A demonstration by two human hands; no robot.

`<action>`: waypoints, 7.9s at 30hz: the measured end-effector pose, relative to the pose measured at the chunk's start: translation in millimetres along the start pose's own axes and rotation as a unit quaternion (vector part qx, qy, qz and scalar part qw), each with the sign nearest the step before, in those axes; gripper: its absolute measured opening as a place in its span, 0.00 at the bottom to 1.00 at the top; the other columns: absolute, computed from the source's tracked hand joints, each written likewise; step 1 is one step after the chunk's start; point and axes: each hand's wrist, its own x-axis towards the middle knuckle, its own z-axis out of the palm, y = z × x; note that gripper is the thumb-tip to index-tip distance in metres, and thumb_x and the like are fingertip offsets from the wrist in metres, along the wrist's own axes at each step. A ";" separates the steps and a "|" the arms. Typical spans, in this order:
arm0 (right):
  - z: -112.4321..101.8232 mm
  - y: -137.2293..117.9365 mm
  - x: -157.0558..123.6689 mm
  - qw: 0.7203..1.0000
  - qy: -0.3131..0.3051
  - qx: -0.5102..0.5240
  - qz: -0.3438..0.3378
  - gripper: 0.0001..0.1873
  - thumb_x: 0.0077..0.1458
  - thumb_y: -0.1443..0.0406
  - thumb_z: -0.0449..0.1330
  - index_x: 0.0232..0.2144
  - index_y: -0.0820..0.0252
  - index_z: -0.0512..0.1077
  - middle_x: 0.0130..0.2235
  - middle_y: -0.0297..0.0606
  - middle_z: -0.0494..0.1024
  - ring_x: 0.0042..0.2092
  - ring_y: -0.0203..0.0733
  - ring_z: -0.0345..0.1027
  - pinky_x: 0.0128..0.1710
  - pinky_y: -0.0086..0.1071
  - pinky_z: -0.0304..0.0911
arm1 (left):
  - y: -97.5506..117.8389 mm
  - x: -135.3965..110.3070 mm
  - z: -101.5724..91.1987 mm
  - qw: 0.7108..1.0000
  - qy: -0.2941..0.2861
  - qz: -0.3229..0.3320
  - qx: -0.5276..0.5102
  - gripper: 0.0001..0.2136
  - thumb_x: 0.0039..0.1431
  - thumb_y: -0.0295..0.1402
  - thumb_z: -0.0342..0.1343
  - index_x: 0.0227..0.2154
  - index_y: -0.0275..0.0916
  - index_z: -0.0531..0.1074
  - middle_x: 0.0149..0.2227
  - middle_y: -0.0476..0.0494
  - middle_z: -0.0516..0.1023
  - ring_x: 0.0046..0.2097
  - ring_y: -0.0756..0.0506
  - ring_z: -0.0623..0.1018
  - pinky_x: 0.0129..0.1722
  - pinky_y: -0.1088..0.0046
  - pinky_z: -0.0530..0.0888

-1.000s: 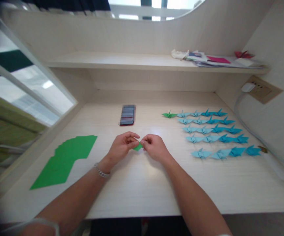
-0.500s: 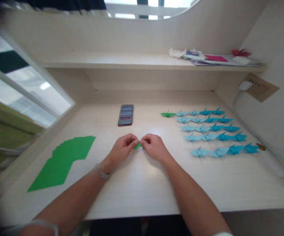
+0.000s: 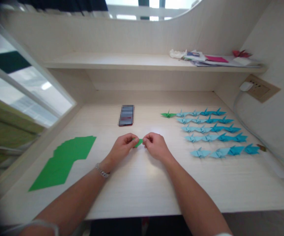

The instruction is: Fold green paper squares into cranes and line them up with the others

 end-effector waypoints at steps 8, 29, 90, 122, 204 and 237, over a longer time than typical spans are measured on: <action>-0.5 0.3 1.1 0.997 -0.038 0.070 0.023 0.08 0.50 0.62 0.58 0.26 0.63 0.71 0.25 0.38 0.76 0.25 0.35 0.68 0.27 0.29 0.64 | 3.1 0.4 -3.8 1.000 0.010 0.011 -0.005 0.11 0.54 0.39 0.56 0.28 0.35 0.73 0.25 0.47 0.72 0.28 0.50 0.70 0.28 0.76 0.66; -19.8 2.5 0.9 0.997 -0.071 -0.020 0.021 0.06 0.43 0.67 0.58 0.23 0.63 0.74 0.21 0.35 0.75 0.24 0.36 0.67 0.26 0.27 0.60 | 8.8 -0.1 -7.3 1.000 -0.013 0.007 -0.020 0.10 0.52 0.38 0.57 0.26 0.35 0.74 0.24 0.47 0.72 0.27 0.50 0.69 0.27 0.75 0.65; 17.6 20.3 6.2 0.998 0.042 0.042 0.017 0.28 0.38 0.62 0.68 0.43 0.61 0.68 0.29 0.35 0.77 0.29 0.38 0.71 0.29 0.31 0.66 | -2.7 -0.4 5.8 0.996 0.074 -0.037 -0.029 0.13 0.52 0.42 0.57 0.28 0.35 0.75 0.26 0.44 0.77 0.27 0.49 0.74 0.27 0.75 0.70; 5.7 0.2 -0.7 0.988 0.139 -0.050 -0.052 0.09 0.51 0.60 0.58 0.27 0.60 0.73 0.26 0.35 0.76 0.29 0.39 0.67 0.31 0.31 0.61 | 6.7 -0.3 11.4 0.966 0.015 -0.121 -0.227 0.13 0.49 0.37 0.62 0.33 0.34 0.69 0.28 0.42 0.78 0.29 0.46 0.79 0.30 0.68 0.77; 7.6 -6.4 -8.9 0.993 -0.019 -0.060 -0.103 0.08 0.46 0.67 0.60 0.33 0.58 0.69 0.31 0.33 0.75 0.29 0.34 0.67 0.30 0.28 0.62 | 8.4 1.5 -2.5 0.989 -0.004 -0.030 -0.146 0.16 0.46 0.30 0.62 0.41 0.33 0.71 0.40 0.37 0.78 0.39 0.43 0.79 0.38 0.66 0.76; 10.2 -4.4 1.1 0.978 0.011 0.206 0.020 0.10 0.40 0.63 0.64 0.29 0.60 0.72 0.25 0.33 0.75 0.25 0.36 0.67 0.23 0.28 0.63 | 9.6 1.6 -6.6 0.992 -0.043 -0.016 -0.114 0.12 0.53 0.38 0.58 0.35 0.34 0.77 0.28 0.44 0.77 0.30 0.49 0.74 0.32 0.72 0.72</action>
